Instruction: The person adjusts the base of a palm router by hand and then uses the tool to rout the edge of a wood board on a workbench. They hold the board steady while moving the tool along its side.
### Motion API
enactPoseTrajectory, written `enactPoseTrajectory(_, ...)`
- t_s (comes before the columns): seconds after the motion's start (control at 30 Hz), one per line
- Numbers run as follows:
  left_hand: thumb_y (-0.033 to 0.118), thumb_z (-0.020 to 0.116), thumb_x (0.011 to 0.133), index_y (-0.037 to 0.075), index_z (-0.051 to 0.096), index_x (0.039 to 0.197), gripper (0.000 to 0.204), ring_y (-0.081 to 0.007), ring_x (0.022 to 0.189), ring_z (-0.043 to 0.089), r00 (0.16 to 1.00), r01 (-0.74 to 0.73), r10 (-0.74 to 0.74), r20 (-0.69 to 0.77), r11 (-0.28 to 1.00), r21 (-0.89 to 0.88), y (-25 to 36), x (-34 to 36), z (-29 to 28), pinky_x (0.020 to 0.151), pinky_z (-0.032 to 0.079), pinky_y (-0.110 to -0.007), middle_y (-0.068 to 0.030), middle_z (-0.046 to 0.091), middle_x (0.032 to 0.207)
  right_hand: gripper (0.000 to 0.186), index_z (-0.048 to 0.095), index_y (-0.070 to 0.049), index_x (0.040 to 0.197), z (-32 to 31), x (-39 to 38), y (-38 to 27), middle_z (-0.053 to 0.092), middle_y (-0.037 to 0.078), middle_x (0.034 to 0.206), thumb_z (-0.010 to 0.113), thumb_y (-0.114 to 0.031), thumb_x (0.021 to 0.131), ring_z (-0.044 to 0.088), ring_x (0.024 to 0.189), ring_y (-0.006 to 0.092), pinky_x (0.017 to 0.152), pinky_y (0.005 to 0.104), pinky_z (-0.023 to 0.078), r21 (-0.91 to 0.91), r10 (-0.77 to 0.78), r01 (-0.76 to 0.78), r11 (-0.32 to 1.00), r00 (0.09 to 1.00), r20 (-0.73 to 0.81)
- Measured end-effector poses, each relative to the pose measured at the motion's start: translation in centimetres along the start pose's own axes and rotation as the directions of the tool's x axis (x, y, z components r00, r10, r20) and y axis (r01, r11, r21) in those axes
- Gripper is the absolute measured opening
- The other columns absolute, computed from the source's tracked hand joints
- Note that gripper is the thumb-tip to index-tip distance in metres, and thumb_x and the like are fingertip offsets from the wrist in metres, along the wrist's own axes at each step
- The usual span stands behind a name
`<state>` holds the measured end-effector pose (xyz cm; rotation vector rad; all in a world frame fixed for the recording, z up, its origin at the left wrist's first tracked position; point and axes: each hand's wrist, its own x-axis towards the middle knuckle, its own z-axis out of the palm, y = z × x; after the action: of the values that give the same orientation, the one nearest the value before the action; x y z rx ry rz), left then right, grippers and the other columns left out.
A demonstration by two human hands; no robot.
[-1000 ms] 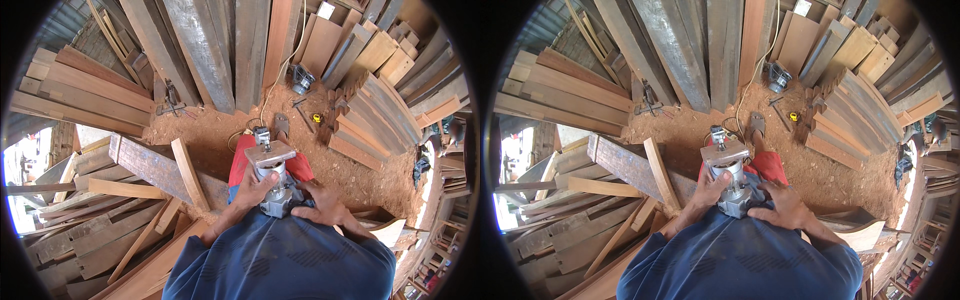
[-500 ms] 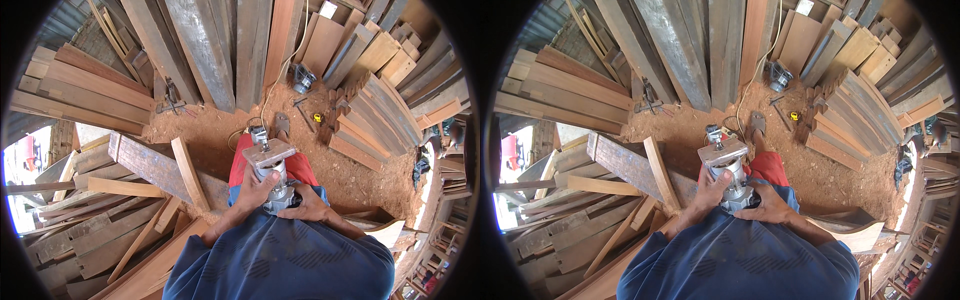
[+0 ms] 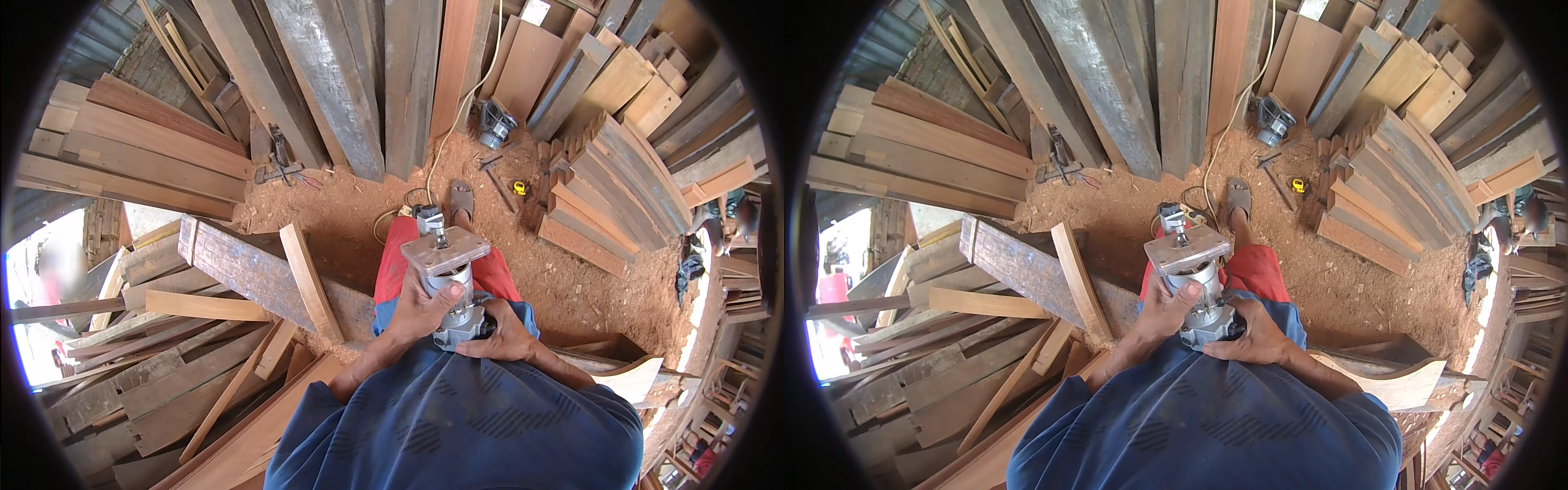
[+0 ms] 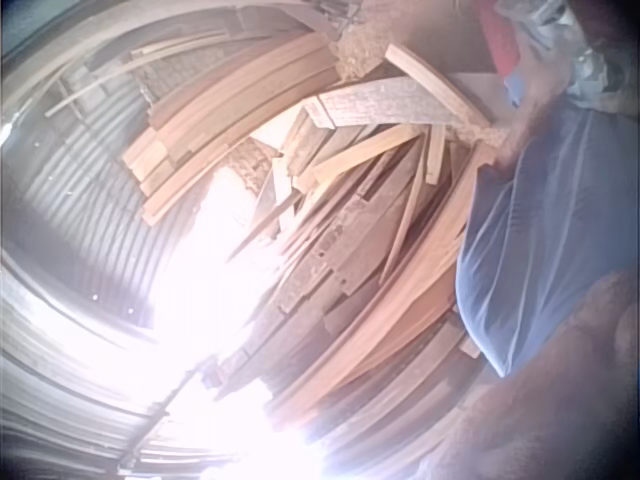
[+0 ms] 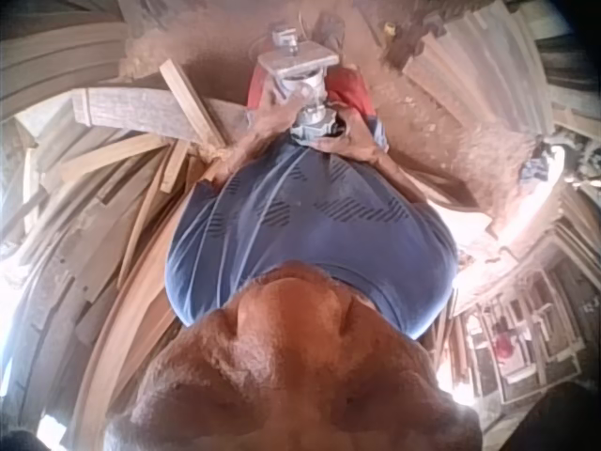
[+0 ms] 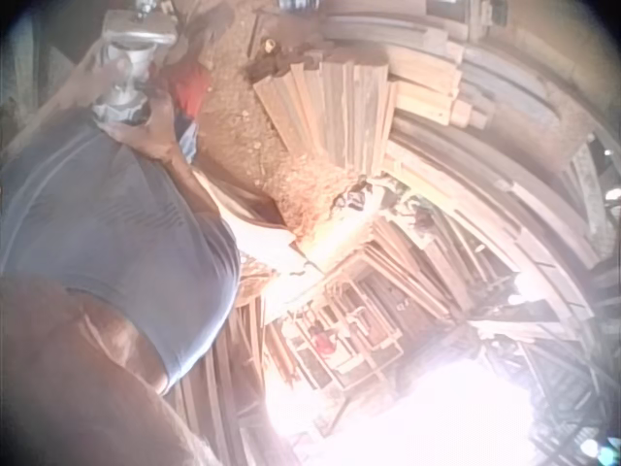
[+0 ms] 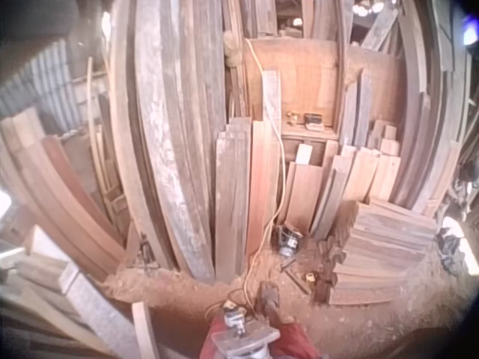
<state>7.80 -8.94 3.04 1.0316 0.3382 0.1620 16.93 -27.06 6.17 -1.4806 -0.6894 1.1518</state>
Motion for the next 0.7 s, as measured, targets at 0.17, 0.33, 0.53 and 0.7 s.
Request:
enactPoseTrajectory(0.17,0.038,0.08,0.091,0.001,0.045,0.142,0.072,-0.0122,0.108,0.06,1.0,-0.019,0.018,0.018,1.0,0.019,-0.1,0.1,0.0,0.092,0.052,-0.031,-0.0061,0.062,0.123,0.064,0.063,0.005,0.124,0.0,-0.1,-0.1,0.069,0.013,0.111,0.09,-0.023,0.074,0.065,0.106,0.0195,0.096,0.0341,0.048,0.049,0.031,-0.032,0.998,0.999,0.015)
enactPoseTrajectory(0.33,0.042,0.08,0.09,0.001,0.045,0.142,0.075,-0.0129,0.109,0.06,1.0,-0.009,0.009,-0.021,0.999,0.038,0.1,-0.1,0.2,0.092,0.051,-0.031,-0.0065,0.062,0.124,0.063,0.064,0.004,0.123,0.0,-0.2,0.2,0.069,0.012,0.11,0.09,-0.023,0.073,0.065,0.105,0.0191,0.095,0.0341,0.049,0.049,0.039,-0.04,0.998,0.999,0.007)
enactPoseTrajectory(0.53,0.039,0.079,0.091,0.001,0.046,0.141,0.071,-0.013,0.109,0.06,1.0,-0.017,0.017,-0.015,0.999,0.032,0.1,-0.1,0.1,0.092,0.051,-0.032,-0.0066,0.062,0.124,0.062,0.064,0.003,0.123,0.2,-0.3,0.4,0.069,0.013,0.11,0.091,-0.022,0.073,0.066,0.103,0.0192,0.093,0.0342,0.049,0.007,0.025,-0.025,1.0,1.0,0.004)
enactPoseTrajectory(0.7,0.033,0.076,0.095,0.002,0.048,0.14,0.061,-0.0123,0.104,0.062,0.999,0.025,-0.026,-0.042,0.999,-0.019,0.3,-0.3,0.0,0.088,0.053,-0.03,-0.0054,0.065,0.119,0.066,0.062,0.004,0.126,0.7,-0.3,-1.0,0.07,0.015,0.113,0.09,-0.029,0.077,0.067,0.104,0.0229,0.091,0.0354,0.051,-0.113,-0.053,0.048,0.992,0.998,-0.04)
